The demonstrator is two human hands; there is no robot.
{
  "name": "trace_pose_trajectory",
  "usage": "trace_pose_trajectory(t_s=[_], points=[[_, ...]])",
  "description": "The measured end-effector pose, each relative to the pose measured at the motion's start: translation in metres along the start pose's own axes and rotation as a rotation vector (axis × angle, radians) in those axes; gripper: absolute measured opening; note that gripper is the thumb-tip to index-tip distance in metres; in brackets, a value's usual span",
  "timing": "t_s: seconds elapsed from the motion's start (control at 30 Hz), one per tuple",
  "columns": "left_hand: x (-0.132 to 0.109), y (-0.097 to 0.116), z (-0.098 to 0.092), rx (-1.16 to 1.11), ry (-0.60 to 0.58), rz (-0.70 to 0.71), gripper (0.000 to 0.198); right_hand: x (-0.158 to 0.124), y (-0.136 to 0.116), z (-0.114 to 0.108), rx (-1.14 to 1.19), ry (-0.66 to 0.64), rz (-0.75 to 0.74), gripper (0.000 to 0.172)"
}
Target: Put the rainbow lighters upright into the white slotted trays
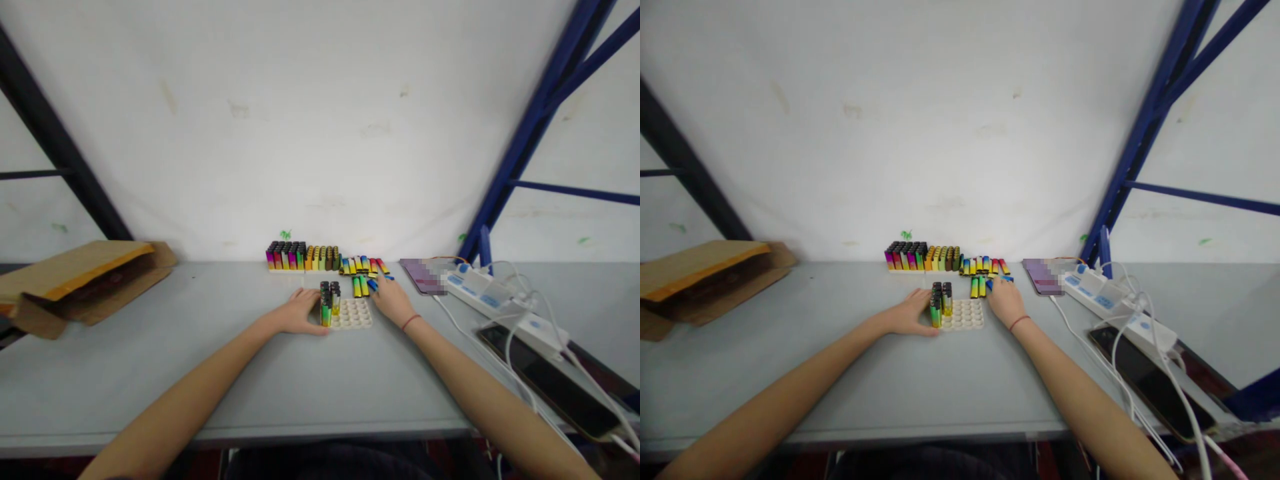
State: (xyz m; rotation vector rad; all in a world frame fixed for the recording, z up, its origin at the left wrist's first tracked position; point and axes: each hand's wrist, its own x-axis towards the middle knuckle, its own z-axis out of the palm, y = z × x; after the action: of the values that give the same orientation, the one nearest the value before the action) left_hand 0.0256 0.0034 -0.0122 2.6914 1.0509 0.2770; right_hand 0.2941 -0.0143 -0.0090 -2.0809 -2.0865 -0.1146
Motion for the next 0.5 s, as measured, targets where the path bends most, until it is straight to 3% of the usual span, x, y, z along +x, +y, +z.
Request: trace_pose_trajectory(t_s=[0.23, 0.4, 0.5], points=[[-0.0002, -0.0029, 0.0018, -0.01, 0.014, 0.012, 0.086, 0.0045, 0.003, 0.0065, 0.059, 0.003, -0.021, 0.028], [-0.0001, -0.0024, 0.0017, -0.009, 0.011, 0.006, 0.085, 0.0069, 0.0035, 0.0058, 0.433, 0.124, -0.003, 0.036], [0.0, -0.002, 0.0016, -0.003, 0.003, 0.003, 0.086, 0.0057, -0.0005, 0.0072, 0.686, 0.239, 0.032, 0.028]])
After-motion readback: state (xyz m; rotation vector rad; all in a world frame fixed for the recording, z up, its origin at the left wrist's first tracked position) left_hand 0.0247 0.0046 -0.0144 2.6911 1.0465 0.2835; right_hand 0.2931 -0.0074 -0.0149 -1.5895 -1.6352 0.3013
